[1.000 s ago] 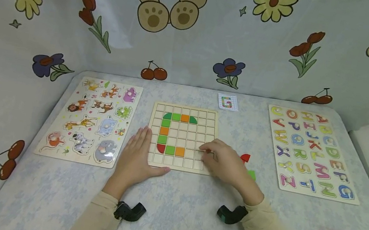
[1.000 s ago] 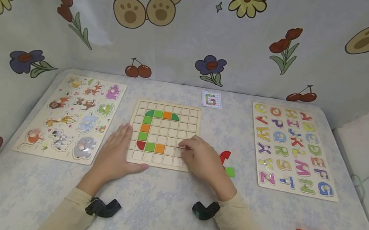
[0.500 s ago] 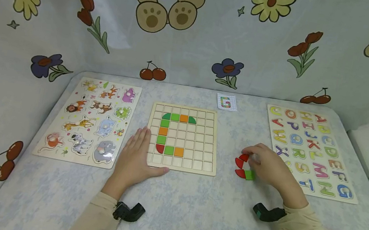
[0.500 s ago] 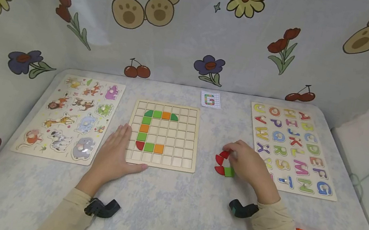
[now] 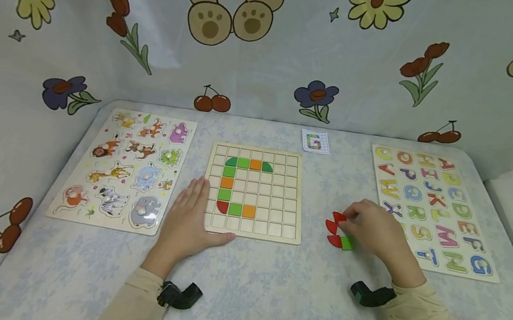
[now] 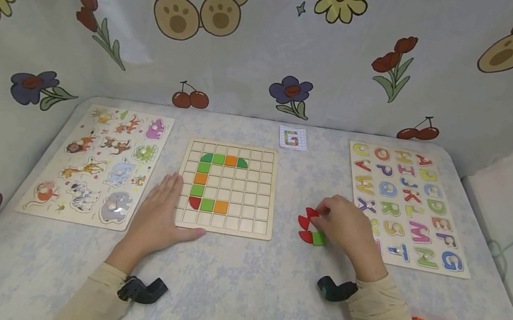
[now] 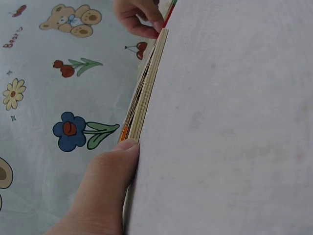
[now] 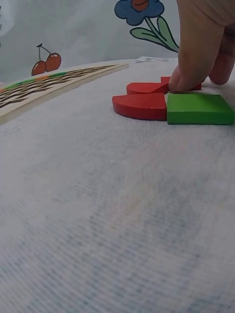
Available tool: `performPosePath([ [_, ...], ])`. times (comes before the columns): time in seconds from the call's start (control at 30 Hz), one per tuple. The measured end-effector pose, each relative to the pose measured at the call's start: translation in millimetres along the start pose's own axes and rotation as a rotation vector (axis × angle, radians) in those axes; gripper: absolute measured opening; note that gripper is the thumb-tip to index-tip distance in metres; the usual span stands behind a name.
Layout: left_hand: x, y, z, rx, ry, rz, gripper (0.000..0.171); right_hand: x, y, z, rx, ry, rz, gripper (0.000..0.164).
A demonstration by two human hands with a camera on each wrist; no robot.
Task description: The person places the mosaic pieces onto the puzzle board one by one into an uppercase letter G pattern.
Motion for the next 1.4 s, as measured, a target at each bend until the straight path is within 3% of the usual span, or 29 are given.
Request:
performPosePath([
  [0.17, 0.5, 0.2, -0.4, -0.002, 0.0, 0.002, 0.135, -1.8, 2.8, -3.5, -0.066, -0.047, -0.009, 0.032],
  [0.3, 0.5, 0.6, -0.7, 0.003, -0.001, 0.003, 0.135, -3.1, 4.8, -7.0, -0.09, -0.082, -0.024, 0.026],
  [0.47, 0.2, 1.5, -1.4, -0.004, -0.002, 0.002, 0.135, -3.9, 3.6, -6.3, -0.069, -0.012, -0.049, 0.019],
  [0.67, 0.1, 0.5, -1.2, -0.008, 0.001, -0.002, 0.134, -1.6, -0.1, -2.9, -0.118, -0.024, -0.118, 0.028],
  [0.77, -0.1, 0.1, -1.2, -0.006, 0.0, -0.003, 0.134, -0.6, -1.0, -0.8, -0.141, -0.02, -0.138, 0.025],
  [1.07, -1.1, 0.7, -2.9, -0.013, -0.003, -0.008, 0.135, -3.8, -3.6, -0.3, -0.232, 0.05, -0.078, 0.015],
  [1.23, -0.8, -0.4, -2.6, -0.012, -0.003, -0.011, 0.136, -11.7, -1.1, -16.6, -0.292, 0.06, -0.032, 0.018],
  [1.4, -0.7, -0.8, -1.1, -0.009, -0.002, -0.016, 0.136, -18.0, 14.1, -54.4, -0.406, -0.005, -0.018, 0.018],
])
Point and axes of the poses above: each hand's wrist, its own x-axis away from the middle knuckle, its own y-axis out of the palm, z = x × y, the point moved 4 cm from there along -x, towards the middle knuckle, and after that the axes turned 8 degrees about z, right-handed, at the moved point
